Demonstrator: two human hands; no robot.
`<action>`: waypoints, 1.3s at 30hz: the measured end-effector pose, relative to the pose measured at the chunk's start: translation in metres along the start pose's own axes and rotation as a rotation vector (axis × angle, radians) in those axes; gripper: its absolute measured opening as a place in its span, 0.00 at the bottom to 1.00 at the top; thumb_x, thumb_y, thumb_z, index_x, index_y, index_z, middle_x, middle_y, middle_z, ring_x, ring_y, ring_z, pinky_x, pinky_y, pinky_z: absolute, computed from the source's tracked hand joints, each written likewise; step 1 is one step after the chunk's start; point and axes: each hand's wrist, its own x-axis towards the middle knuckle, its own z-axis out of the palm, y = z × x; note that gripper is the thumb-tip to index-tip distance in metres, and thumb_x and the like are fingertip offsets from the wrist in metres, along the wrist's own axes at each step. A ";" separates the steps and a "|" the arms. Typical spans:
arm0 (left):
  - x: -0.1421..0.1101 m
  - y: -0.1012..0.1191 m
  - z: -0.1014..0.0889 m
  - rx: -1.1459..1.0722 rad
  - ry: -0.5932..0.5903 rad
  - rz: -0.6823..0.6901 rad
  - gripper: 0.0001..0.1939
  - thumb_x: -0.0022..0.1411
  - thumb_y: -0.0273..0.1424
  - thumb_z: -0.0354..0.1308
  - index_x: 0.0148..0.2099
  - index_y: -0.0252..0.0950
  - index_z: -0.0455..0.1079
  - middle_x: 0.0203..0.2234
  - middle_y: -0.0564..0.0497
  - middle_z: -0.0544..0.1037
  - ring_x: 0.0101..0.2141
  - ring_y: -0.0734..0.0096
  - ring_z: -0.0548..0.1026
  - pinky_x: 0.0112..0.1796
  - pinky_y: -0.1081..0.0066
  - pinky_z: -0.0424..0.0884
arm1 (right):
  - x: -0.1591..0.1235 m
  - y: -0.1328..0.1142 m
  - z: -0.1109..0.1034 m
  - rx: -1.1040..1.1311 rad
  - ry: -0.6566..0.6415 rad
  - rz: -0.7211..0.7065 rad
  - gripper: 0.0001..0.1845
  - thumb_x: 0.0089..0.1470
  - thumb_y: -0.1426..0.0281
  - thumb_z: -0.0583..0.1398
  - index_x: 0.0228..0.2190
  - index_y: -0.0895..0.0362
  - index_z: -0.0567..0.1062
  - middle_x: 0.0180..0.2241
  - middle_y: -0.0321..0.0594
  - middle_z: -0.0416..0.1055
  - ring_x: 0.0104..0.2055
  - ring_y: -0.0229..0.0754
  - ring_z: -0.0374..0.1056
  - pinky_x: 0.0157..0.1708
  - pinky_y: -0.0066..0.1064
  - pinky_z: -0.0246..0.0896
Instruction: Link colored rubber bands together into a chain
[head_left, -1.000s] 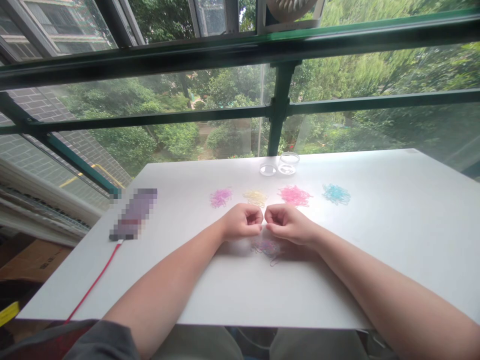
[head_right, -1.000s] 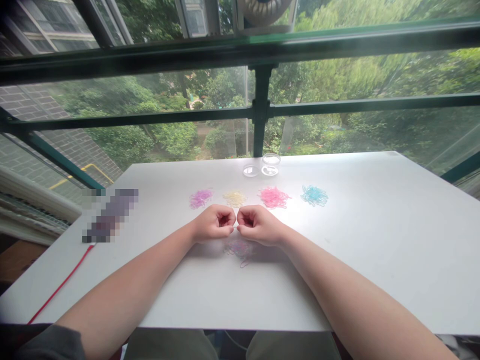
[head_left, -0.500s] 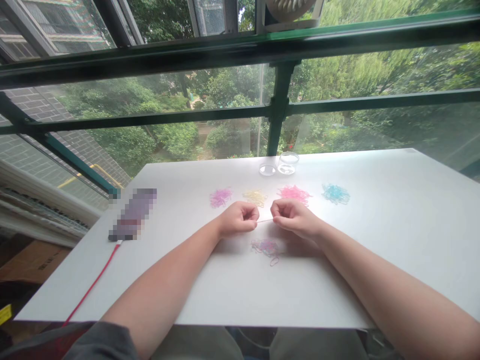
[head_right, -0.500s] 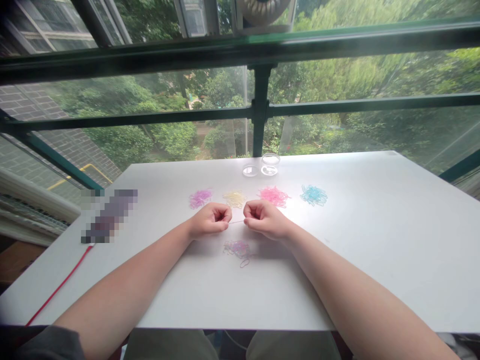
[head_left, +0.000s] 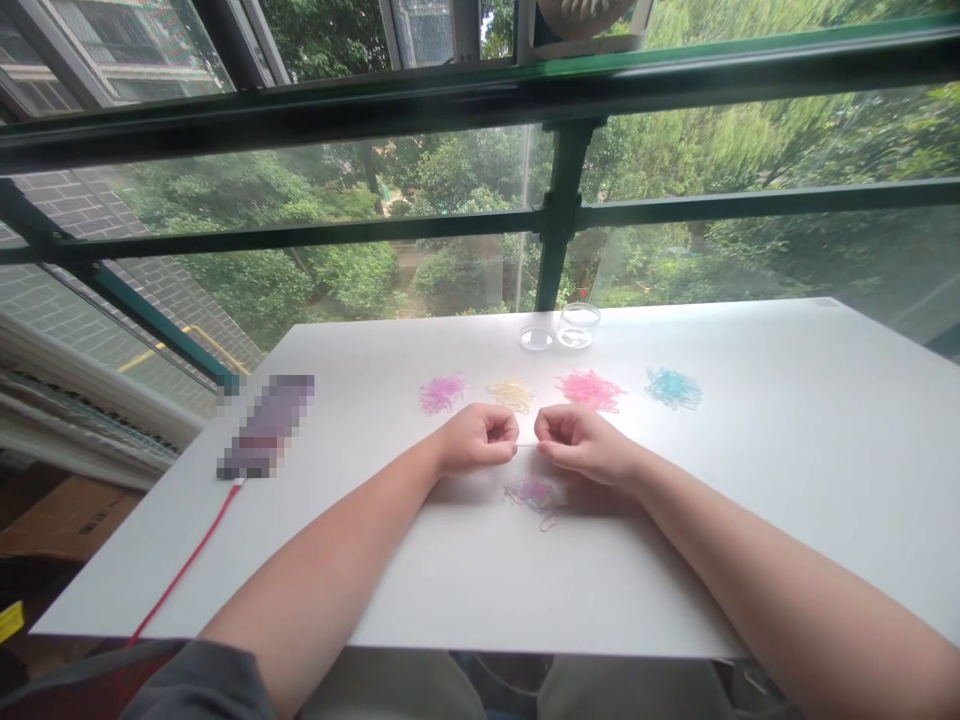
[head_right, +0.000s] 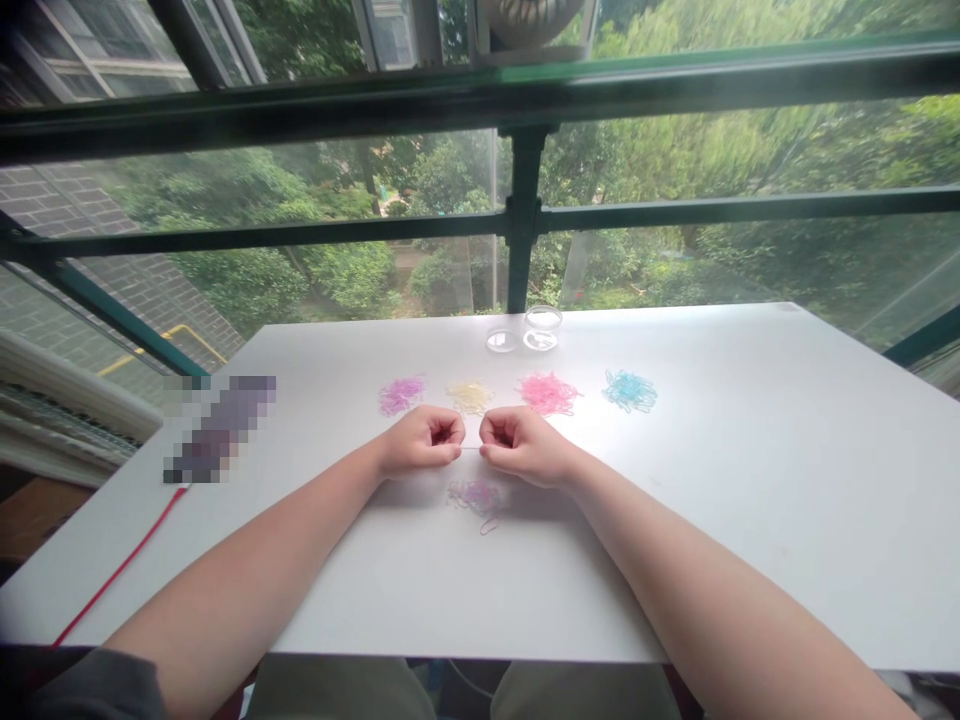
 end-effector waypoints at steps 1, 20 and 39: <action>0.000 0.000 -0.001 -0.023 -0.014 -0.006 0.06 0.45 0.27 0.55 0.23 0.32 0.59 0.17 0.57 0.60 0.20 0.82 0.56 0.21 0.78 0.52 | 0.000 0.000 -0.001 0.010 0.000 -0.002 0.10 0.45 0.71 0.59 0.20 0.58 0.61 0.17 0.28 0.50 0.19 0.29 0.45 0.18 0.24 0.38; 0.000 -0.003 -0.001 -0.013 -0.004 -0.019 0.10 0.51 0.32 0.57 0.26 0.32 0.60 0.17 0.58 0.59 0.20 0.82 0.56 0.22 0.78 0.52 | 0.002 0.002 0.005 -0.018 0.053 0.002 0.10 0.50 0.66 0.59 0.25 0.59 0.67 0.19 0.31 0.60 0.19 0.30 0.56 0.19 0.24 0.50; 0.002 -0.003 0.001 0.023 0.031 -0.010 0.11 0.51 0.34 0.57 0.27 0.32 0.61 0.17 0.58 0.60 0.19 0.82 0.57 0.22 0.78 0.53 | 0.003 0.000 -0.001 0.066 0.050 0.006 0.09 0.47 0.69 0.61 0.24 0.59 0.65 0.16 0.29 0.59 0.17 0.30 0.57 0.17 0.22 0.51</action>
